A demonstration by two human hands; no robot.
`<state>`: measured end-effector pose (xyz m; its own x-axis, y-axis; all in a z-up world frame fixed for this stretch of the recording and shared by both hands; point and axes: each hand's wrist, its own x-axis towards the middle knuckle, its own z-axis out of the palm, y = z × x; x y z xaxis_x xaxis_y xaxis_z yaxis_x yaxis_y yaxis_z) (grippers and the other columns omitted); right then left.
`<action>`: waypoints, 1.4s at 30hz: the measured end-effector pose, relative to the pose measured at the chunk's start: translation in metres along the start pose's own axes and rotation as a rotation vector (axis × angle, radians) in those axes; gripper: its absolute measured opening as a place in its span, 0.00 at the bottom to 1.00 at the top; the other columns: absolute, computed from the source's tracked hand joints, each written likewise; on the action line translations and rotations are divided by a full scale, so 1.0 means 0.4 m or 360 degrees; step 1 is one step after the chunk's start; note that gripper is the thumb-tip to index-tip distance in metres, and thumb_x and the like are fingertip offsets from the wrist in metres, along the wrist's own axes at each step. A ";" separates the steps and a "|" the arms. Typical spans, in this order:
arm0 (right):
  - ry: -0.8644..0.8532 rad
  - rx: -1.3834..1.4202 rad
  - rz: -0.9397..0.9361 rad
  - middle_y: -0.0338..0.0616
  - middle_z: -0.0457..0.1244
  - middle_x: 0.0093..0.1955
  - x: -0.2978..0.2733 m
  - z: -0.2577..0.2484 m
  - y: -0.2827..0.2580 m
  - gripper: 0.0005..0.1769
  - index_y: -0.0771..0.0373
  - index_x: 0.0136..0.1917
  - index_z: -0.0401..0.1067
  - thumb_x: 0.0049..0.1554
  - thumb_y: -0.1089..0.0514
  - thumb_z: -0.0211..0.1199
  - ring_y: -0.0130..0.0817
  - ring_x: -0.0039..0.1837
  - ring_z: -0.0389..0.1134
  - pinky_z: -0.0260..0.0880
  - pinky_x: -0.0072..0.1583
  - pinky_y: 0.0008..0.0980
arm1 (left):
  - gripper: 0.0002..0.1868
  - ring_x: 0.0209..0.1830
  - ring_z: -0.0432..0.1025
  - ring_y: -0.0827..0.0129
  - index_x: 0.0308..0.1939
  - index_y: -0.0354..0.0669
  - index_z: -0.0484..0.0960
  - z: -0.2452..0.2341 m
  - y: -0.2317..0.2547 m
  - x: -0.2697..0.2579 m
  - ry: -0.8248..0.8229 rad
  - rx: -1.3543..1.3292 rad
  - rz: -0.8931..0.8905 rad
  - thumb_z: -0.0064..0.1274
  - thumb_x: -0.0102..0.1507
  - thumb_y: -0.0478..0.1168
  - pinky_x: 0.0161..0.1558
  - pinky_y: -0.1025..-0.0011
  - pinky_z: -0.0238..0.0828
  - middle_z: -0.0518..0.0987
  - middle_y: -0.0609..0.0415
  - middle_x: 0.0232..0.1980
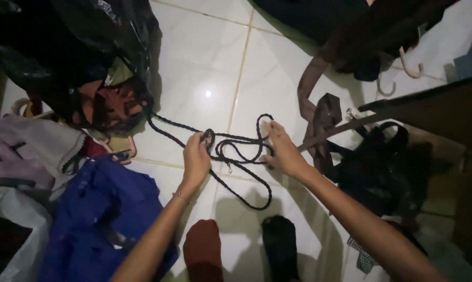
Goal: Organizing and hanging various belts and straps onto a clothes hanger.
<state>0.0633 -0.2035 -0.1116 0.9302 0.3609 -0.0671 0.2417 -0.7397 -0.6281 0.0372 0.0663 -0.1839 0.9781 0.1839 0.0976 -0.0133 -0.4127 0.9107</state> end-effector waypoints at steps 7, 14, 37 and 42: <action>-0.0495 -0.0034 0.0658 0.52 0.60 0.61 0.041 -0.029 -0.022 0.12 0.65 0.60 0.70 0.63 0.66 0.53 0.49 0.57 0.70 0.76 0.50 0.41 | 0.12 0.28 0.73 0.68 0.41 0.34 0.78 0.026 -0.025 0.021 -0.0080 -0.0423 -0.0511 0.36 0.67 0.32 0.32 0.68 0.71 0.79 0.55 0.30; 0.0141 -0.0254 0.0214 0.51 0.64 0.50 0.066 -0.128 0.001 0.13 0.64 0.50 0.75 0.50 0.68 0.64 0.48 0.50 0.69 0.70 0.52 0.43 | 0.10 0.17 0.53 0.77 0.34 0.40 0.74 -0.337 0.192 0.171 -0.0373 -0.2207 -0.1505 0.38 0.64 0.40 0.21 0.77 0.53 0.61 0.62 0.21; 0.0202 0.1237 0.0546 0.55 0.72 0.56 0.026 -0.388 -0.393 0.10 0.75 0.54 0.73 0.60 0.70 0.55 0.38 0.53 0.76 0.68 0.43 0.36 | 0.10 0.40 0.78 0.74 0.48 0.37 0.82 -0.238 0.364 0.116 -0.1236 -0.0601 -0.0411 0.51 0.63 0.32 0.40 0.75 0.80 0.82 0.57 0.39; 0.0167 0.1722 0.0446 0.56 0.71 0.54 -0.009 -0.303 -0.289 0.08 0.75 0.52 0.72 0.63 0.66 0.56 0.39 0.55 0.75 0.77 0.62 0.38 | 0.15 0.40 0.70 0.71 0.54 0.35 0.78 -0.393 0.231 0.193 -0.0283 -0.0336 0.0062 0.47 0.64 0.25 0.40 0.73 0.67 0.79 0.55 0.43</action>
<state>0.0657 -0.1881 0.0551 0.9450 0.1717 -0.2783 -0.2996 0.1137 -0.9473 0.0787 0.1827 -0.0293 0.9969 0.0044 0.0791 -0.0762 -0.2177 0.9730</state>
